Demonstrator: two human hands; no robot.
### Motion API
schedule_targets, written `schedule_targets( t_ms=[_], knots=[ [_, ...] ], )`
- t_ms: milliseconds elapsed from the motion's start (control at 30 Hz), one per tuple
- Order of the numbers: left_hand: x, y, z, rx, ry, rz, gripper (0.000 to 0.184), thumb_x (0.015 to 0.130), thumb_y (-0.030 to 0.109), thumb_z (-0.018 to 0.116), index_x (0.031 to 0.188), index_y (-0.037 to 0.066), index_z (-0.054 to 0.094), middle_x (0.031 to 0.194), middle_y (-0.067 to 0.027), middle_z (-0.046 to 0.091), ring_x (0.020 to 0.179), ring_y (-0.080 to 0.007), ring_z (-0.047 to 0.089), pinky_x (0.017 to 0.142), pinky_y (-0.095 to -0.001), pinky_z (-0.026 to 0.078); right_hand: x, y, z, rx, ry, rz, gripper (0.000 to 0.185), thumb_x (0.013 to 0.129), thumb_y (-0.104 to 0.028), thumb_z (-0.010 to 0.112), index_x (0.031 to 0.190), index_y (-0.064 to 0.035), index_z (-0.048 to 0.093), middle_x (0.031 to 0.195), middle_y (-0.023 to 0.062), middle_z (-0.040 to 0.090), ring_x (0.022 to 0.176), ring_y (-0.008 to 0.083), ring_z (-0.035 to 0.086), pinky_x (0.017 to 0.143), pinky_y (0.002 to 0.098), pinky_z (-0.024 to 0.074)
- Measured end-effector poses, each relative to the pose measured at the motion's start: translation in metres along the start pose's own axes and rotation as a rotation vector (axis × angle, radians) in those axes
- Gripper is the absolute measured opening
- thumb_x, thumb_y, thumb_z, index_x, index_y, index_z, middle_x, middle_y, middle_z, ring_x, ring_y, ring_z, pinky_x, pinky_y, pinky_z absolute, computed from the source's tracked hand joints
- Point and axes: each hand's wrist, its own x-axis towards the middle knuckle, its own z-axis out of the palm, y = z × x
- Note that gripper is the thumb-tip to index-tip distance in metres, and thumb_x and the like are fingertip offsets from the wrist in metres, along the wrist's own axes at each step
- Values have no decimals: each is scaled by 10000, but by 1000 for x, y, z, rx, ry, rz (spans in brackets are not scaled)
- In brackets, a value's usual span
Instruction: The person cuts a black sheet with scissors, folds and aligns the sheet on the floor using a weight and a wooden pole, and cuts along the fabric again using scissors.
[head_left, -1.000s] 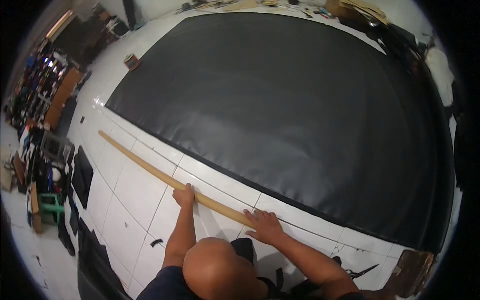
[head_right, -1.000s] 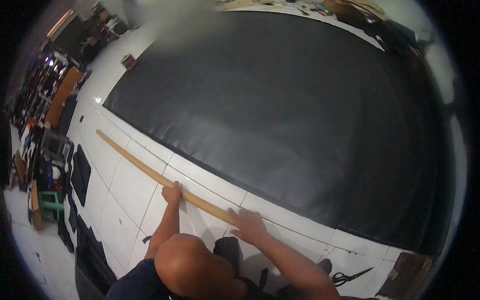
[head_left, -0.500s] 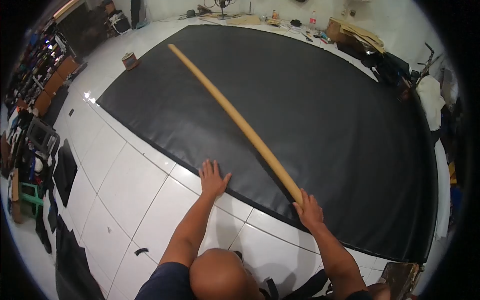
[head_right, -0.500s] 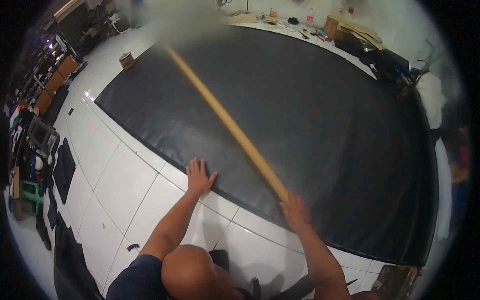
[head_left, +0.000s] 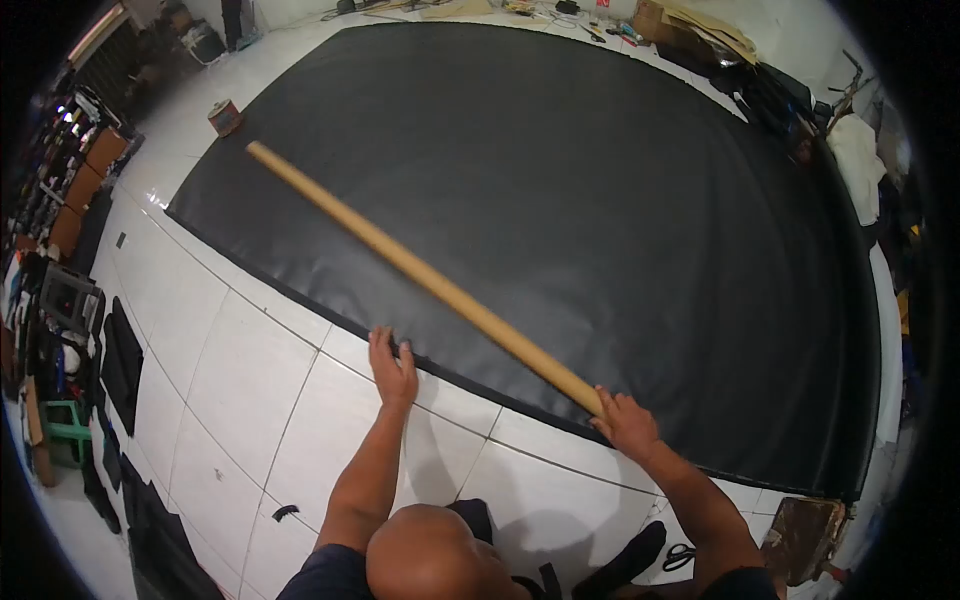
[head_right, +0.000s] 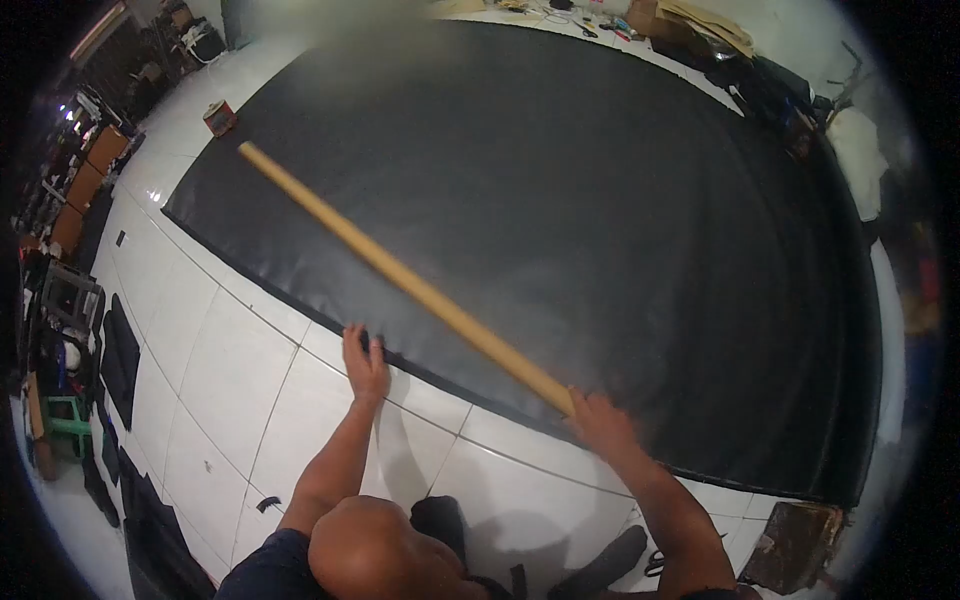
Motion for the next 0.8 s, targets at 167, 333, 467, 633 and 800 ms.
schedule_targets(
  t_ms=[167,333,467,633,800],
  knots=[
    [22,-8,-7,113,192,-34,461,963,259,487,1306,-46,446,1400,-296,381,1311,-442,347,1098,-502,258,-2,-17,-12,4,-131,-48,615,899,-448,573,1425,-188,389,1094,125,561,1033,303,570,805,455,529],
    [42,-8,1,230,37,-102,648,988,379,430,1436,-64,279,1492,-305,249,1406,-438,205,1157,-488,148,22,-9,-28,-4,-171,-36,578,933,-463,513,1450,-252,363,1108,127,551,1045,306,563,822,465,520],
    [37,-11,13,523,-261,-132,850,926,553,448,1474,-53,212,1538,-301,127,1442,-423,93,1172,-487,45,68,2,-38,-17,-64,27,547,950,-455,487,1458,-313,341,1108,152,537,1049,327,559,840,479,501],
    [40,-9,15,521,-259,-109,861,914,551,476,1465,-61,226,1532,-308,133,1437,-434,102,1171,-493,59,164,-7,-48,21,106,142,603,947,-448,515,1487,-333,273,1071,137,507,1006,313,557,833,459,506],
    [37,-9,15,579,-268,-76,845,913,529,497,1457,-65,240,1518,-318,158,1431,-437,119,1165,-508,87,236,-28,-65,185,122,332,591,969,-397,482,1501,-315,239,1199,189,541,1090,356,574,884,481,488]
  ],
)
